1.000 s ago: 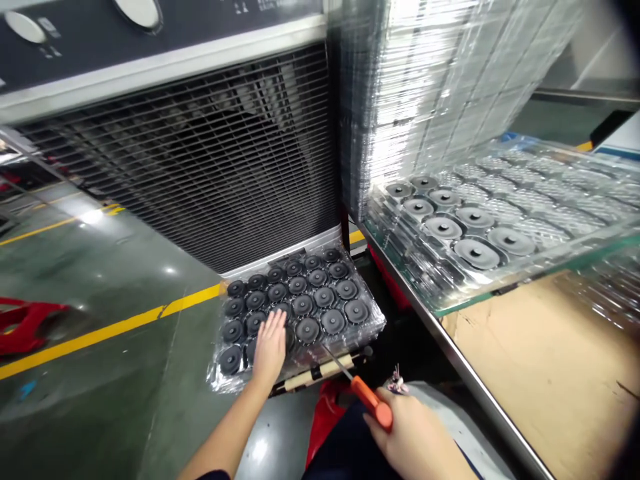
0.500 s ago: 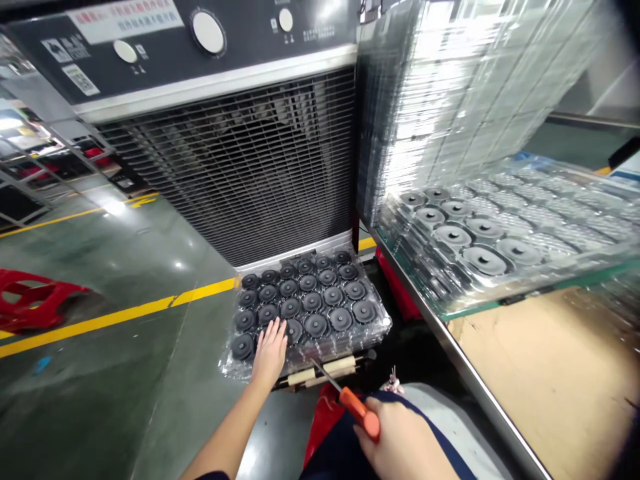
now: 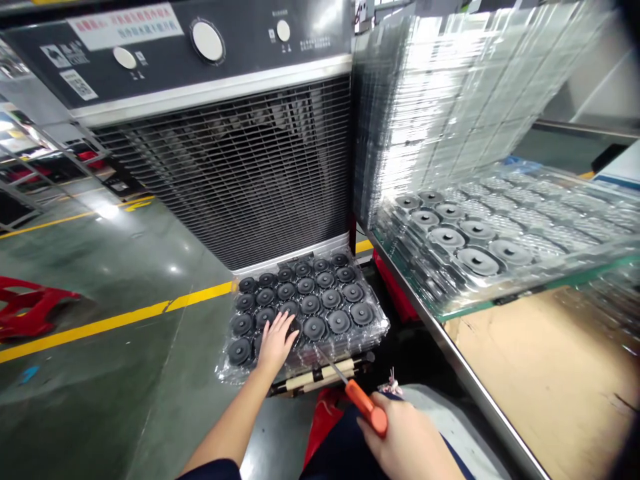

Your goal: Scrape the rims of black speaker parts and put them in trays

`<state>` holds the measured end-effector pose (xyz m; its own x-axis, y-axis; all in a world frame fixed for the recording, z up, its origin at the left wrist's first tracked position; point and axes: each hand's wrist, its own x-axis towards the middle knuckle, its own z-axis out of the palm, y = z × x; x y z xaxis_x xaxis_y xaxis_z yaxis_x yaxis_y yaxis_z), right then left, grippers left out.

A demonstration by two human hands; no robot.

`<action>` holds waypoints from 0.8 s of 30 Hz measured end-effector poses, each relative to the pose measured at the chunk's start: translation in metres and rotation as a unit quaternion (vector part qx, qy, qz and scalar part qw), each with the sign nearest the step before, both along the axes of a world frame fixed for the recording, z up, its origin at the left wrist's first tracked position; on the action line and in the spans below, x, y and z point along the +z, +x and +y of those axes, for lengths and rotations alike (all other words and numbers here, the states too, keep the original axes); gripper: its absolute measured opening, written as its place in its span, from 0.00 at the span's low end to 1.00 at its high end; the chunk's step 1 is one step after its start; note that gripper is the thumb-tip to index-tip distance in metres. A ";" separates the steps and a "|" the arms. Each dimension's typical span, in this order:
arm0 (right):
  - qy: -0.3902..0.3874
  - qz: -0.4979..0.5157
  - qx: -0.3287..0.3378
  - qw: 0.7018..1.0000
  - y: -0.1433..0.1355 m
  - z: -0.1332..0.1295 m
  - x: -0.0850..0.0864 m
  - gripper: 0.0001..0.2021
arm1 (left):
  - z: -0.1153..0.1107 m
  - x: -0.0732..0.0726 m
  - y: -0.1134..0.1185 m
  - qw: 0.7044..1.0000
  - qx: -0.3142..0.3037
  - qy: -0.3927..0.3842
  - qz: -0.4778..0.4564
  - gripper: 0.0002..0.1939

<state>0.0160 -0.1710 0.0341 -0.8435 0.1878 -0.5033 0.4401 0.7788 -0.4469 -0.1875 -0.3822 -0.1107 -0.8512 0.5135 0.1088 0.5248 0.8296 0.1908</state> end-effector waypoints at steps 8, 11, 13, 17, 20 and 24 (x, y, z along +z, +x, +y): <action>-0.003 0.009 -0.007 1.000 0.002 0.000 -0.004 0.09 | -0.010 -0.001 0.014 0.999 0.039 -0.016 0.018 0.17; 0.005 0.017 -0.016 1.000 0.002 -0.001 -0.007 0.08 | -0.011 0.000 0.017 0.998 0.051 -0.017 0.023 0.18; 0.011 0.022 -0.021 0.999 0.002 -0.001 -0.008 0.08 | -0.010 0.000 0.016 0.998 0.051 -0.015 0.022 0.19; -0.001 0.016 -0.014 1.000 0.002 0.001 -0.009 0.10 | -0.004 -0.002 0.015 1.000 0.024 -0.014 0.006 0.20; -0.006 0.014 -0.012 1.000 0.003 0.001 -0.007 0.10 | -0.002 -0.003 0.015 1.000 0.025 -0.011 0.001 0.21; -0.012 0.030 -0.010 0.999 0.006 -0.001 -0.002 0.08 | -0.011 -0.003 0.011 0.998 0.070 -0.004 0.009 0.23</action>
